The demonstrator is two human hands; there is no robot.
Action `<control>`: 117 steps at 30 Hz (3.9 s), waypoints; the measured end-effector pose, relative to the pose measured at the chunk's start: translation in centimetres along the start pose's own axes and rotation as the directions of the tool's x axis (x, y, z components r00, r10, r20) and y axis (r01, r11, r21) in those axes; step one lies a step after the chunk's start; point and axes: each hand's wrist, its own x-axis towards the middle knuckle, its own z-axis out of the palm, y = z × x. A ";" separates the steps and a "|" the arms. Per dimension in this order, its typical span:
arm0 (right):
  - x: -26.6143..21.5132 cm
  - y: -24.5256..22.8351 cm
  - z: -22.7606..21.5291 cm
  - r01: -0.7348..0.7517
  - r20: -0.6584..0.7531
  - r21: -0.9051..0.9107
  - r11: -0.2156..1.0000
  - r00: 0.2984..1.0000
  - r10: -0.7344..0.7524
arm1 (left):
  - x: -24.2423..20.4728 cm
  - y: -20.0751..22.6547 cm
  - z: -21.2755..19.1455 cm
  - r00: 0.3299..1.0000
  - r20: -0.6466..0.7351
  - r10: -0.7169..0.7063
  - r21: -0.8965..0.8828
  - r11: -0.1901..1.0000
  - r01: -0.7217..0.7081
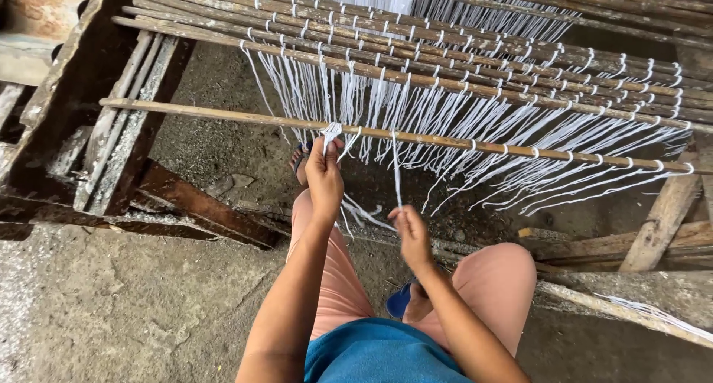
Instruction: Tying white threads onto wooden rods of a manual loom.
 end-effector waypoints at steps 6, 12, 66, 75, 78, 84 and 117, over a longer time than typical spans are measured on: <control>0.3 6.2 -0.4 -0.138 0.204 -0.162 0.977 0.964 0.170 | -0.2 -0.3 -0.8 0.999 0.047 0.025 0.235 0.971 -0.035; 4.3 -1.5 -3.3 -0.246 0.396 -0.638 0.730 0.708 0.585 | 0.5 -0.5 -1.7 0.987 0.145 0.069 0.470 0.873 -0.130; 8.6 -7.9 8.4 -0.124 0.134 0.081 0.989 0.985 0.113 | -2.1 -1.9 -3.3 0.996 0.083 0.008 -0.192 0.981 0.008; 10.9 -10.2 8.4 0.062 0.026 0.324 0.944 0.997 -0.074 | -1.9 -1.6 -3.4 0.999 0.038 0.013 -0.254 0.967 -0.003; 10.5 -12.4 7.8 -0.059 0.009 0.622 0.781 0.998 0.069 | -1.6 -1.7 -3.3 1.000 0.014 0.009 -0.297 0.955 -0.004; 10.5 -11.5 7.6 -0.260 0.289 0.722 0.641 0.955 0.061 | -1.9 -2.5 -2.9 1.000 0.010 -0.007 -0.283 0.959 0.010; 9.6 -13.3 7.6 -0.380 0.293 0.705 0.599 0.925 0.242 | 2.6 0.7 -3.4 0.982 -0.189 -0.004 -0.142 0.990 -0.023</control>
